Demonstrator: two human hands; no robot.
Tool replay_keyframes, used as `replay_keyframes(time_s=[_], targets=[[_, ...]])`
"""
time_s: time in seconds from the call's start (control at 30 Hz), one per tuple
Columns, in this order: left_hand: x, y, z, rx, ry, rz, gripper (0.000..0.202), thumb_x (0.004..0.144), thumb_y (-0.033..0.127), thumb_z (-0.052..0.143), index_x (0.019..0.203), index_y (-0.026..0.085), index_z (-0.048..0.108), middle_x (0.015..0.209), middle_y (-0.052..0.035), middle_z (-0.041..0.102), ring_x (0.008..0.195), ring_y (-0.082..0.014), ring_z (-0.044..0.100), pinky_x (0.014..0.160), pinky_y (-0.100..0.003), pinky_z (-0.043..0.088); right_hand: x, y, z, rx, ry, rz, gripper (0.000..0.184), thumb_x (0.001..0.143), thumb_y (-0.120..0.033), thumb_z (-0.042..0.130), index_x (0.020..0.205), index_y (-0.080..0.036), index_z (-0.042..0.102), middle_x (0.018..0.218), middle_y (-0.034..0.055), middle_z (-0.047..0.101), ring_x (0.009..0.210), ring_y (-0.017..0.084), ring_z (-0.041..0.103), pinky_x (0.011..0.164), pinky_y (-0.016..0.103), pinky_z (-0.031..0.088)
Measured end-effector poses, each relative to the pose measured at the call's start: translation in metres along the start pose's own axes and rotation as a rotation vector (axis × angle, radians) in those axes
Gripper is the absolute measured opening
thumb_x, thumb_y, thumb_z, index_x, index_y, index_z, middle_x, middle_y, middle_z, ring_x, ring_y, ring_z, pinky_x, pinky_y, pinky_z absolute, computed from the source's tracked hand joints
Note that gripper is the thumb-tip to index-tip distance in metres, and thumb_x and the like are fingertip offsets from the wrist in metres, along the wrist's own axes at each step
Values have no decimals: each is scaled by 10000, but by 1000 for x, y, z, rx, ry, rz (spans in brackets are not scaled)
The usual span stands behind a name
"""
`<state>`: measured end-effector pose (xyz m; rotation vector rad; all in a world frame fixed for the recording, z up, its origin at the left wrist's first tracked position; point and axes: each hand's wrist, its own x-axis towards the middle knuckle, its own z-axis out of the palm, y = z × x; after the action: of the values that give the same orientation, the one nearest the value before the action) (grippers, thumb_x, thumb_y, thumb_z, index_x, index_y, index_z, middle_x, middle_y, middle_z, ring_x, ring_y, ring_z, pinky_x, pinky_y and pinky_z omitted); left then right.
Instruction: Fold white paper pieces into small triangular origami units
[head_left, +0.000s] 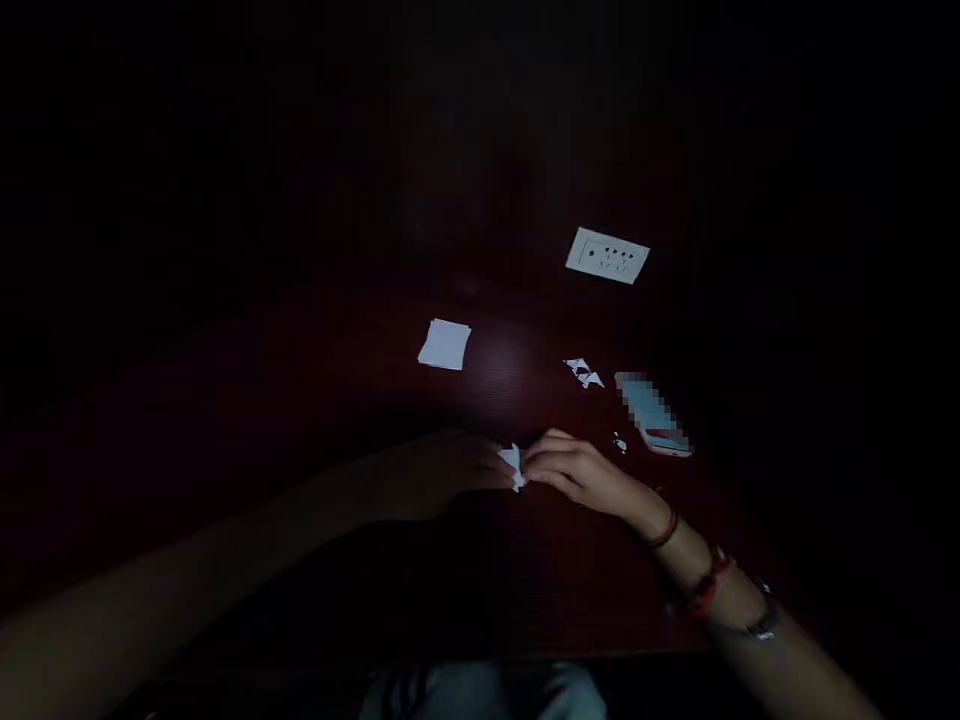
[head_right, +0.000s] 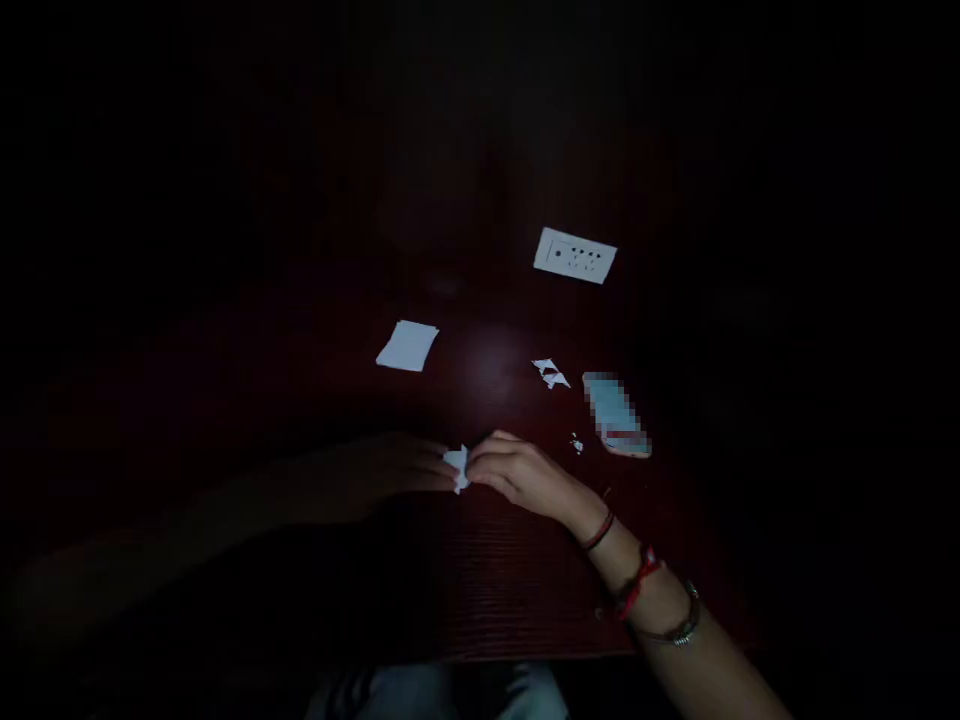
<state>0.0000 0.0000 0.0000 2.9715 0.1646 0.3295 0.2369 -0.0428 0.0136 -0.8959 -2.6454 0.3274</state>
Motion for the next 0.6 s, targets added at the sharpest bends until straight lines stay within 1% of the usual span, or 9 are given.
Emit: replay_keyframes(time_s=[0.13, 0.23, 0.4, 0.6], targets=[[4, 9, -9, 44, -10, -46, 534, 709, 14, 419, 1195, 231, 373, 1240, -3, 409, 1173, -191, 278, 956, -345, 234, 4, -2, 2, -25, 29, 31, 195, 856, -217, 355, 855, -157, 541, 833, 51, 543, 813, 145, 458, 761, 283, 386], [7, 13, -12, 66, -12, -84, 508, 708, 21, 424, 1173, 223, 403, 1209, -13, 440, 1132, -192, 335, 941, -349, 244, 5, -3, 4, -27, 55, 72, 205, 860, -221, 342, 856, -156, 536, 817, 55, 533, 793, 145, 465, 751, 282, 388], [8, 12, -8, 83, 7, -96, 476, 735, 39, 411, 1175, 220, 400, 1204, -14, 454, 1133, -186, 339, 934, -334, 244, 6, -4, 8, -14, 87, 153, 201, 856, -227, 353, 845, -155, 540, 793, 51, 517, 752, 136, 477, 696, 250, 398], [8, 13, -4, 98, 5, -115, 504, 726, 33, 418, 1193, 217, 381, 1214, -18, 447, 1129, -194, 346, 919, -340, 261, 7, -3, 8, 37, 100, 197, 177, 845, -202, 372, 822, -148, 539, 773, 40, 522, 712, 115, 491, 664, 219, 395]])
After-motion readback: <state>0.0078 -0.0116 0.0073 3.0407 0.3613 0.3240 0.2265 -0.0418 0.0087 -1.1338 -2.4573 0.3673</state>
